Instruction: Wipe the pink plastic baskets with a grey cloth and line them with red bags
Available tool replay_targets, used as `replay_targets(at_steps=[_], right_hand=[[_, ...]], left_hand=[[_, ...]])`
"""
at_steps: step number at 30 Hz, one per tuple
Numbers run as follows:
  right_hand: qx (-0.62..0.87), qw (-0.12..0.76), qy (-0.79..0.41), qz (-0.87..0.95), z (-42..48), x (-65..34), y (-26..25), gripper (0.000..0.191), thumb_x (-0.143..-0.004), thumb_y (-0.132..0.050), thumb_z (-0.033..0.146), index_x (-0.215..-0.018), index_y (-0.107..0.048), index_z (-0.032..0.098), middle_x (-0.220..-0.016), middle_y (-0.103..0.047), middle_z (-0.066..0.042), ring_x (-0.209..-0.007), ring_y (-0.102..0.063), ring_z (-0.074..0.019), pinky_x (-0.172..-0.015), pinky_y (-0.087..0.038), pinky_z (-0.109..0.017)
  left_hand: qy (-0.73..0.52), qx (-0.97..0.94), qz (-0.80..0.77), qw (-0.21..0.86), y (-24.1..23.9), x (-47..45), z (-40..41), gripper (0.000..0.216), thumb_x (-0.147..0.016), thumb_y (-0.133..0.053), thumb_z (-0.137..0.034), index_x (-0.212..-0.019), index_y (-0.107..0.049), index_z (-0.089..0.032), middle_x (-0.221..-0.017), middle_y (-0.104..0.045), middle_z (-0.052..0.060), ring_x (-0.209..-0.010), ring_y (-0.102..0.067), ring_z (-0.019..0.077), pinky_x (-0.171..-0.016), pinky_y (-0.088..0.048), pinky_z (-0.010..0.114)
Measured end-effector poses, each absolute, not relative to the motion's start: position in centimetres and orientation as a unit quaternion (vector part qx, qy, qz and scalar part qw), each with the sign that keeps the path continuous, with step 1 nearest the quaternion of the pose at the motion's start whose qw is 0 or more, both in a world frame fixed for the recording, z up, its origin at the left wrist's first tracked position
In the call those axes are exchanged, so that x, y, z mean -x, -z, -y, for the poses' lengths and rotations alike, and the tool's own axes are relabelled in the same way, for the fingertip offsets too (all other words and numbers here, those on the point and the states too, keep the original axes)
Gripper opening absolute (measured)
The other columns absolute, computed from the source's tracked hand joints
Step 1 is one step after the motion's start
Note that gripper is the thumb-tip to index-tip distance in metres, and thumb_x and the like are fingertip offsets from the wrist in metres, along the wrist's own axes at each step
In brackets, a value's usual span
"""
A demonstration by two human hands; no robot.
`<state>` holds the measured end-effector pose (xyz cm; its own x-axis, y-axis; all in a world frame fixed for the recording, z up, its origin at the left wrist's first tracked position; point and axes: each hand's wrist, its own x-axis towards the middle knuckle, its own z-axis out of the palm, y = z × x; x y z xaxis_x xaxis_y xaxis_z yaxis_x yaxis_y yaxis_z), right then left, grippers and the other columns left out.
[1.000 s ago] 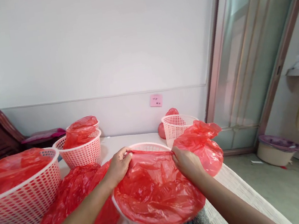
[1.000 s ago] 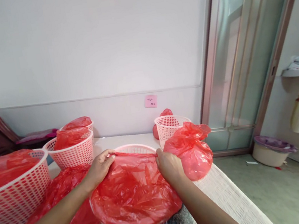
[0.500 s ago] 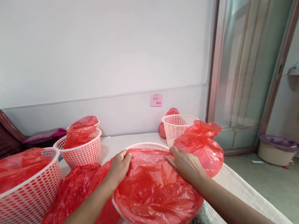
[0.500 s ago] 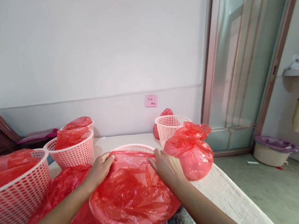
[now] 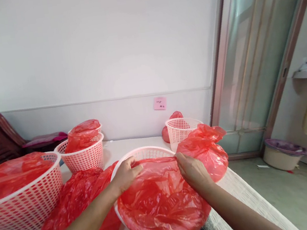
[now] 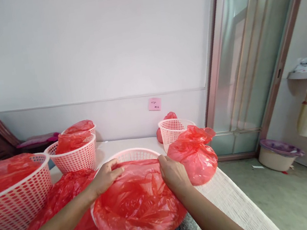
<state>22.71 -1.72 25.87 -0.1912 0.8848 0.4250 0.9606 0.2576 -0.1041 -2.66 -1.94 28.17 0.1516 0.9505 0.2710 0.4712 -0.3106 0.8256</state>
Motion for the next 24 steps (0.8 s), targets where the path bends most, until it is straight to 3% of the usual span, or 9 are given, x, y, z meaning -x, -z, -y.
replay_targets(at_steps=[4,8,11,13,16,19,24], right_hand=[[0.618,0.201,0.086,0.755,1.8,-22.6,-25.9,0.020,-0.100,-0.037,0.023,-0.087,-0.053,0.019,-0.082,-0.068,-0.004,-0.069,-0.064,-0.0175,-0.055,-0.027,-0.028],[0.613,0.202,0.083,0.759,2.2,-22.3,-26.3,0.026,-0.102,-0.035,0.035,-0.094,-0.055,0.019,-0.092,-0.069,-0.006,-0.077,-0.066,-0.0206,-0.057,-0.030,-0.029],[0.590,0.207,0.098,0.774,2.2,-22.2,-26.4,0.026,-0.099,-0.042,0.039,-0.109,-0.054,0.018,-0.103,-0.067,-0.008,-0.084,-0.066,-0.0222,-0.058,-0.032,-0.028],[0.576,0.202,0.112,0.784,2.1,-22.3,-26.2,0.023,-0.098,-0.045,0.035,-0.112,-0.053,0.019,-0.103,-0.066,-0.007,-0.085,-0.065,-0.0212,-0.060,-0.033,-0.027],[0.582,0.184,0.116,0.783,1.8,-22.6,-25.9,0.013,-0.096,-0.044,0.019,-0.100,-0.057,0.019,-0.090,-0.065,-0.003,-0.075,-0.062,-0.0169,-0.057,-0.031,-0.027],[0.596,0.181,0.125,0.772,1.6,-22.8,-25.7,0.015,-0.094,-0.044,0.013,-0.093,-0.058,0.018,-0.088,-0.063,-0.004,-0.072,-0.058,-0.0162,-0.057,-0.031,-0.027],[0.598,0.176,0.154,0.767,1.4,-22.9,-25.4,0.017,-0.091,-0.046,0.011,-0.091,-0.062,0.017,-0.101,-0.059,-0.009,-0.091,-0.054,-0.0222,-0.074,-0.035,-0.030]], left_hand=[[-0.402,-0.727,-0.474,0.293,-28.4,2.5,2.1,0.038,-0.090,-0.037,-0.050,-0.069,-0.050,-0.021,-0.070,-0.054,-0.001,-0.071,-0.051,0.0166,-0.072,-0.040,0.030],[-0.387,-0.742,-0.466,0.285,-28.3,2.5,2.0,0.043,-0.093,-0.029,-0.050,-0.070,-0.052,-0.021,-0.076,-0.059,0.002,-0.077,-0.055,0.0185,-0.078,-0.041,0.032],[-0.372,-0.753,-0.473,0.268,-28.0,2.3,2.0,0.038,-0.091,-0.034,-0.047,-0.063,-0.044,-0.022,-0.066,-0.051,-0.001,-0.068,-0.050,0.0172,-0.070,-0.038,0.031],[-0.367,-0.757,-0.478,0.253,-27.9,2.2,2.0,0.036,-0.089,-0.037,-0.045,-0.061,-0.039,-0.023,-0.062,-0.044,-0.003,-0.064,-0.046,0.0159,-0.064,-0.036,0.030],[-0.386,-0.748,-0.493,0.220,-27.8,2.2,2.0,0.035,-0.089,-0.038,-0.045,-0.062,-0.037,-0.023,-0.062,-0.041,-0.004,-0.063,-0.045,0.0150,-0.062,-0.034,0.029],[-0.415,-0.730,-0.514,0.176,-28.1,2.5,1.9,0.033,-0.091,-0.036,-0.045,-0.067,-0.039,-0.024,-0.063,-0.040,-0.004,-0.062,-0.045,0.0154,-0.061,-0.036,0.028],[-0.419,-0.737,-0.526,0.063,-28.0,3.4,1.1,0.019,-0.087,-0.046,-0.034,-0.073,-0.049,-0.022,-0.088,-0.054,0.005,-0.091,-0.051,0.0229,-0.085,-0.039,0.036]])
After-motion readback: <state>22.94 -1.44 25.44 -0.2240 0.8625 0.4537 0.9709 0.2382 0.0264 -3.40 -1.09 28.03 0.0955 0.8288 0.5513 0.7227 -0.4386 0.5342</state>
